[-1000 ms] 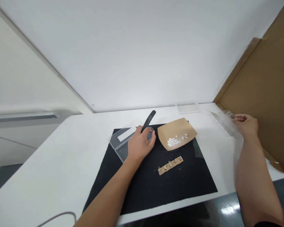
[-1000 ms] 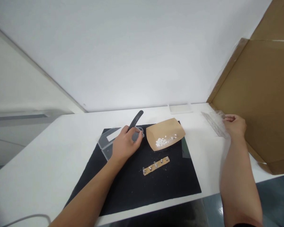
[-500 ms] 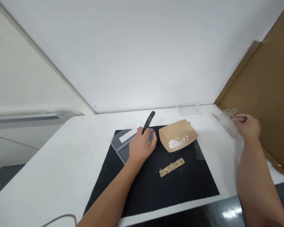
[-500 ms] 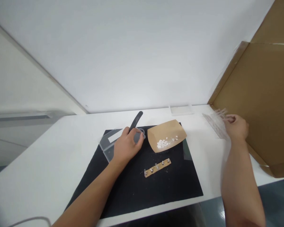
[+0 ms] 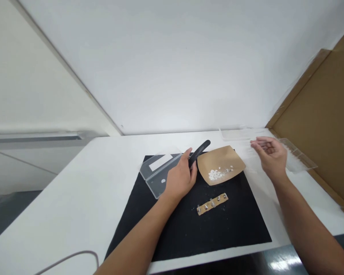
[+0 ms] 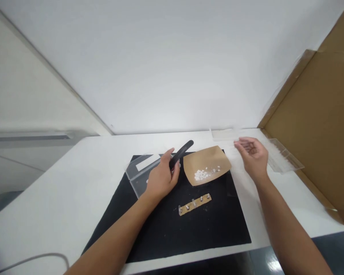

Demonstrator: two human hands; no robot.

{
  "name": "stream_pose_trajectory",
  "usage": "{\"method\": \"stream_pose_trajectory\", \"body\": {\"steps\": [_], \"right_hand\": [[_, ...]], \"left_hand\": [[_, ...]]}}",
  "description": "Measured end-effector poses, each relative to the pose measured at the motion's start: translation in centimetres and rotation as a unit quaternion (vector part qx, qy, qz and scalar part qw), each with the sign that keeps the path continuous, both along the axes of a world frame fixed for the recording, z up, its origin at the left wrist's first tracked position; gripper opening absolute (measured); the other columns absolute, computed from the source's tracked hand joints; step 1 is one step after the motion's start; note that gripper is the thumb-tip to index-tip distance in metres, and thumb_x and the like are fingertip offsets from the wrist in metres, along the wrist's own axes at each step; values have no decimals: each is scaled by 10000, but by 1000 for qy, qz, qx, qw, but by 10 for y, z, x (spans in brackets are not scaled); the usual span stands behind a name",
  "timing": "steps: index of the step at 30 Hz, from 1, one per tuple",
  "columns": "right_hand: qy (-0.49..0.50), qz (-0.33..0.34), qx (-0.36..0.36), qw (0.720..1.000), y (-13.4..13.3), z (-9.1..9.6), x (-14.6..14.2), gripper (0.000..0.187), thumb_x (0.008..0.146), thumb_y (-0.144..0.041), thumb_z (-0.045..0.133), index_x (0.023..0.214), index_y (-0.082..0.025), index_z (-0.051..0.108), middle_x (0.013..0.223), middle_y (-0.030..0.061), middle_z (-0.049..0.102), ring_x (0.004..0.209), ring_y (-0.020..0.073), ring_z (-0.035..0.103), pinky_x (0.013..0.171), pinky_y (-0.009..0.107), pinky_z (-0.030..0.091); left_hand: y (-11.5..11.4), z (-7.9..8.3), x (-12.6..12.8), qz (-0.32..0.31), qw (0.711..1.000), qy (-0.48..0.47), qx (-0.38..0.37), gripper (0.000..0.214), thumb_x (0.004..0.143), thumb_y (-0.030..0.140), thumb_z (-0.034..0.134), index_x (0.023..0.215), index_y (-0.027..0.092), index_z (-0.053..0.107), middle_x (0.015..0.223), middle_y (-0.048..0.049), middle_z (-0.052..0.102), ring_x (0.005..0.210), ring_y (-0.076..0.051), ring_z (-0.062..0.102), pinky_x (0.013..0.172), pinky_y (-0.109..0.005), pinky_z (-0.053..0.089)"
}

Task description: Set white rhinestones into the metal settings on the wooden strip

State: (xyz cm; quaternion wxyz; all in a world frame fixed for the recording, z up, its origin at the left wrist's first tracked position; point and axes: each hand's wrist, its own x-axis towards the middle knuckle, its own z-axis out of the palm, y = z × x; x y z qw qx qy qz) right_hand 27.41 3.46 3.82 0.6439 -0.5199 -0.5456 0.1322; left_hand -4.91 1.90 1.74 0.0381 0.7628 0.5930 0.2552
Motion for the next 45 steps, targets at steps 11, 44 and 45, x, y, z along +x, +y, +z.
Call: {"method": "stream_pose_trajectory", "body": {"steps": [11,44,45], "right_hand": [[58,199,-147,967,-18,-12,-53,363,846,-498,849,1093,-258,736,955,38,794,856,212,759,799,373,628],[-111,295,-181,932,-44,-15,-81,189,994,-447,689,1086,-289,738,924,8,722,838,172,675,752,314,538],[-106,298,-187,930,-44,-13,-81,183,996,-444,687,1076,-288,739,911,2,717,831,166,670,762,312,532]], "left_hand": [[-2,-8,3,-57,992,-117,-2,280,1046,391,487,1232,199,571,981,-77,741,801,-235,726,725,-329,528],[-14,2,28,-106,872,-458,-138,268,815,428,816,876,168,839,803,-64,775,744,-186,683,680,-281,551],[-15,3,28,-102,873,-454,-145,278,799,434,828,875,166,842,768,-58,756,712,-176,660,646,-271,529]]}}
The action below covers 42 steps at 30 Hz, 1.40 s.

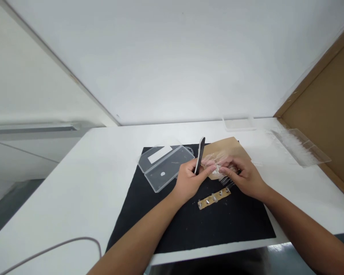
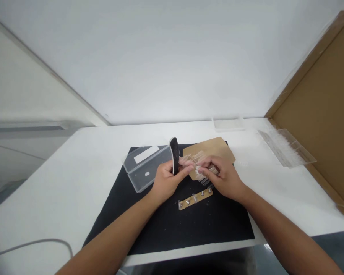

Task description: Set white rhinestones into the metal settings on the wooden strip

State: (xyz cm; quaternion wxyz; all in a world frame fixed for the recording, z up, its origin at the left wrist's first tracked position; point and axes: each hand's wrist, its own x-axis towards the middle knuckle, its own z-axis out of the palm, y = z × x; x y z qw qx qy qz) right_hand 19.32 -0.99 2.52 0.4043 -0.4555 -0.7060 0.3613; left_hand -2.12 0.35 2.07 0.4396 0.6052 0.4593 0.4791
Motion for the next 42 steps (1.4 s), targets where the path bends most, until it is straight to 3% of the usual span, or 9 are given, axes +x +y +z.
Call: {"method": "stream_pose_trajectory", "body": {"steps": [7,17,21,29,36,42], "right_hand": [[76,14,-49,996,-2,1,0,191,983,-460,706,1049,-283,733,882,-2,691,794,153,635,709,301,500],[123,62,-121,983,-1,9,5,235,946,-494,744,1021,-272,740,765,-16,660,694,150,644,646,306,545],[124,56,-133,982,3,8,7,277,916,-520,768,1005,-260,734,789,-10,678,723,153,657,669,310,574],[120,67,-118,983,5,5,10,235,918,-478,775,1029,-272,755,967,20,735,894,184,691,793,342,582],[75,50,-119,989,4,6,14,298,931,-519,745,1031,-240,779,1019,52,773,935,209,703,836,360,576],[89,57,-160,982,2,11,14,281,923,-523,753,970,-247,786,1004,35,774,931,199,706,841,346,560]], "left_hand": [[-4,3,-1,-29,1000,-4,-4,277,763,419,869,859,161,831,574,21,538,572,-108,460,542,-238,382],[-5,4,-2,-49,998,-27,7,301,791,466,871,887,184,830,514,77,342,512,-84,309,526,-247,341],[-4,5,-1,-41,999,-26,7,290,768,469,890,794,190,815,512,69,345,510,-84,314,517,-251,329],[-3,3,-1,-31,999,-30,-4,259,751,417,894,840,180,841,500,66,401,486,-68,317,491,-237,289],[-5,-2,2,-35,998,-34,-37,277,696,389,925,789,154,810,690,-47,722,538,-93,476,518,-245,408],[-5,-3,2,-54,997,-38,-39,249,716,391,921,821,183,834,567,10,614,493,-73,362,487,-243,306]]}}
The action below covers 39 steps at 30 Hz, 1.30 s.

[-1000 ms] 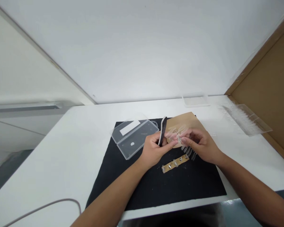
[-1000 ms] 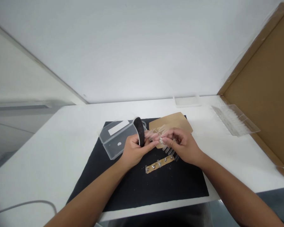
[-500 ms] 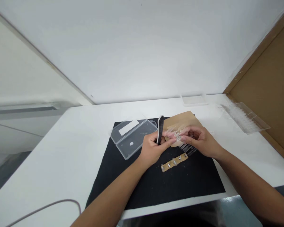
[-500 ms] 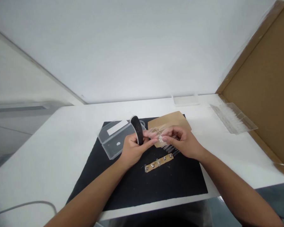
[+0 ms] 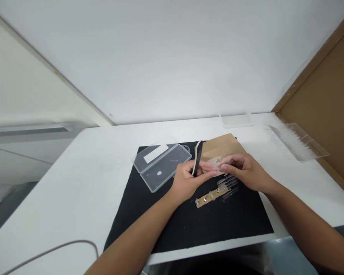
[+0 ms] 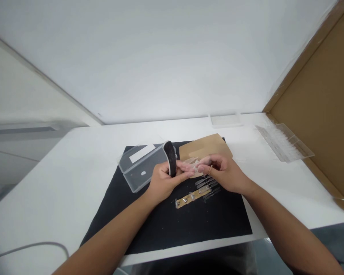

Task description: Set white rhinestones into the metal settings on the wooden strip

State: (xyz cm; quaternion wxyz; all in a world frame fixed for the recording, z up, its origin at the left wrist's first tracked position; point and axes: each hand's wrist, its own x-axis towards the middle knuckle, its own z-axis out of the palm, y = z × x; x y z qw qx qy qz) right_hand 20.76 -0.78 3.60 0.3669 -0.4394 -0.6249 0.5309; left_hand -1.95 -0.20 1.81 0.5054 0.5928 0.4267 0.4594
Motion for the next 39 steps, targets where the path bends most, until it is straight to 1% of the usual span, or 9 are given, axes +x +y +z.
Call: {"method": "stream_pose_trajectory", "body": {"steps": [4,10,14,16,19,22,32,36,39], "right_hand": [[29,17,-19,999,0,3,1,296,920,-531,754,920,-236,781,895,20,740,856,175,675,783,315,543],[31,32,-53,998,3,1,5,321,912,-539,765,889,-219,767,837,11,703,792,148,639,740,281,524],[44,54,-66,995,3,0,8,293,920,-510,768,895,-218,772,869,13,735,757,129,635,734,272,532],[57,61,-75,994,3,-1,8,291,910,-509,779,885,-219,777,861,12,749,728,124,638,718,273,543],[93,84,-93,988,2,-3,8,281,887,-501,807,883,-221,785,843,9,758,705,118,648,692,263,555],[135,111,-125,977,2,-5,6,275,860,-488,837,901,-221,785,821,8,760,693,116,656,659,249,563],[208,166,-193,944,-2,-4,-8,343,778,-450,914,808,-197,684,696,-29,707,563,76,600,580,203,533],[190,134,-172,957,-3,-5,-5,316,806,-456,894,852,-203,711,736,-16,728,599,88,625,599,214,542],[169,75,-134,974,-2,-7,-1,245,858,-425,859,928,-220,744,779,-12,750,652,92,659,638,211,552]], "left_hand": [[-1,7,-2,-37,999,-2,-3,245,749,396,903,894,204,857,476,62,456,476,-72,293,481,-247,252],[-2,11,-3,-54,998,-7,-12,210,764,378,893,894,215,864,460,74,392,465,-71,285,467,-247,274],[-2,8,-2,-54,998,-35,-23,224,728,365,921,860,198,852,463,65,480,438,-63,339,448,-235,356],[-3,7,-1,-58,996,-57,-34,254,702,371,941,845,187,842,502,40,580,439,-74,442,463,-238,445],[-4,7,0,-76,992,-87,-57,314,658,399,968,825,171,830,671,-37,751,562,-147,666,586,-296,610],[-5,7,0,-91,987,-109,-79,363,612,428,990,794,164,818,758,-76,802,674,-213,764,688,-359,679],[-8,6,1,-132,977,-133,-105,352,662,430,976,804,154,810,768,-98,811,646,-205,771,645,-317,666],[-8,9,1,-106,983,-118,-91,350,665,437,967,791,157,799,759,-83,798,675,-206,764,676,-334,666],[-6,8,-1,-69,991,-90,-64,307,685,410,955,768,165,789,651,-30,732,554,-138,661,565,-269,591]]}}
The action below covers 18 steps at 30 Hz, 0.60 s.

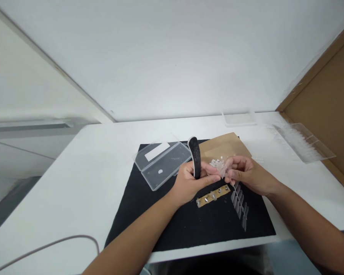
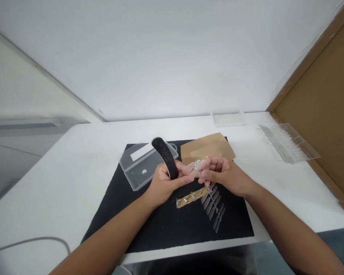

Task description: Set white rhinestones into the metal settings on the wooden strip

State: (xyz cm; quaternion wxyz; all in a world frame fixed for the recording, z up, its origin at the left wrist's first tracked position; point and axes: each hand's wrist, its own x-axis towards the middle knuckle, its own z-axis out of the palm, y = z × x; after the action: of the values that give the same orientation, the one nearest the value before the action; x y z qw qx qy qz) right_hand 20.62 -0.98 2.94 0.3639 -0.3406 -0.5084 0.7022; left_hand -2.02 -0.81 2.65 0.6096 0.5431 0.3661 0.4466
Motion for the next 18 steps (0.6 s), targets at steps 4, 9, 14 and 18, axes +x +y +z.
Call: {"method": "stream_pose_trajectory", "body": {"steps": [4,9,14,18], "right_hand": [[-25,-67,47,996,1,1,0,238,865,-421,850,972,-230,758,804,-9,756,663,103,683,653,232,576],[-51,-126,103,985,1,9,-6,242,826,-411,877,935,-225,766,775,-4,741,658,122,693,646,261,603],[-65,-171,143,973,-2,6,-13,225,836,-414,865,906,-229,757,768,1,728,658,130,674,629,278,590],[-103,-204,173,958,-5,-1,-14,207,850,-412,857,919,-242,763,835,8,734,725,130,656,645,268,548]], "left_hand": [[4,-5,-3,41,998,30,22,290,718,401,933,755,162,773,569,18,617,498,-85,515,486,-217,448],[6,-5,-2,77,995,26,50,288,716,392,936,751,161,768,553,44,523,498,-60,407,482,-199,343],[6,-6,-1,101,992,31,76,268,738,383,924,755,169,762,560,46,500,504,-62,372,478,-206,324],[6,-6,-2,115,989,36,82,256,744,363,918,759,170,750,583,34,539,512,-68,402,477,-209,341]]}}
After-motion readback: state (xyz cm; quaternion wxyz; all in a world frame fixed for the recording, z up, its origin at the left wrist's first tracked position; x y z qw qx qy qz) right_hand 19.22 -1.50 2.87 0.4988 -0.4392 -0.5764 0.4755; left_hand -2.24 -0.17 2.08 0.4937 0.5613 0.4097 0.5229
